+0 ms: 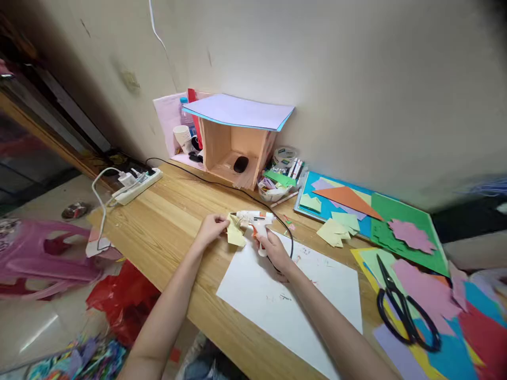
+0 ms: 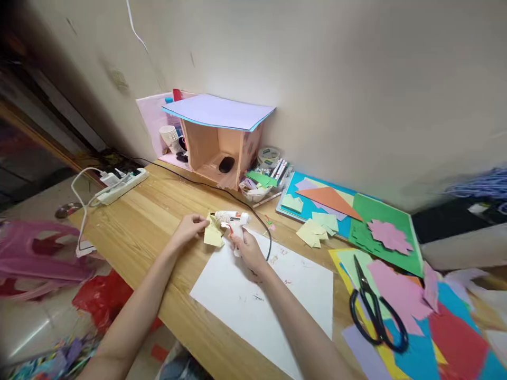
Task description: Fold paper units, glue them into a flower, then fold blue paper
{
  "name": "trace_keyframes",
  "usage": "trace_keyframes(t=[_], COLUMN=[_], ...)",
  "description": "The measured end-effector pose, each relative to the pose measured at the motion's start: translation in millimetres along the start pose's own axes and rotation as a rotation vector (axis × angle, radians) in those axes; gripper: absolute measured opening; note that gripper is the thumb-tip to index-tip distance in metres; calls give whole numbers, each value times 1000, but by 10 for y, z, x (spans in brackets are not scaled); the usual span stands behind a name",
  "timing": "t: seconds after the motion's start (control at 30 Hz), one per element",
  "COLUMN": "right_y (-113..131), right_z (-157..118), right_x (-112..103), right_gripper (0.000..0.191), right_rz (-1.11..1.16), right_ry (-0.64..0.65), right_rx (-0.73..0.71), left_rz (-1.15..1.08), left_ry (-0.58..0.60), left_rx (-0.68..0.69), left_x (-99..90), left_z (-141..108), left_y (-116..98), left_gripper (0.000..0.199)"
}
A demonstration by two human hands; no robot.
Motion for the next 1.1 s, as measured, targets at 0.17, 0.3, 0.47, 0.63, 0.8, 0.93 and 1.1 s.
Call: trace_keyframes(t=[0.17, 0.3, 0.47, 0.63, 0.8, 0.93, 1.1], right_y=[20, 33, 28, 28, 34, 37, 41], right_z=[-10, -12, -13, -14, -21, -28, -30], right_x=[-9, -12, -11, -8, -17, -20, -24], right_gripper=[32, 31, 31, 29, 29, 29, 29], right_rz=[-26, -28, -34, -32, -35, -32, -40], right_ry=[-9, -15, -12, -13, -20, -25, -39], right_rx=[-7, -16, -16, -3, 8, 16, 16], left_rz=[-10, -38, -61, -65, -64, -67, -76], left_ry=[5, 7, 12, 14, 17, 20, 14], left_rx=[17, 48, 71, 78, 84, 93, 96], left_x=[-14, -10, -8, -10, -14, -14, -20], left_z=[-5, 32, 59, 52, 49, 54, 76], left_y=[-2, 35, 62, 50, 48, 54, 76], left_gripper=[7, 6, 6, 5, 5, 5, 7])
Point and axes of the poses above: each hand's wrist, its own z-axis towards the middle knuckle, its own x-axis out of the palm, y = z × x, the point moved 5 cm from there along z, towards the middle knuckle, and after that the axes turned 2 degrees about -x, right-handed, at the moved point
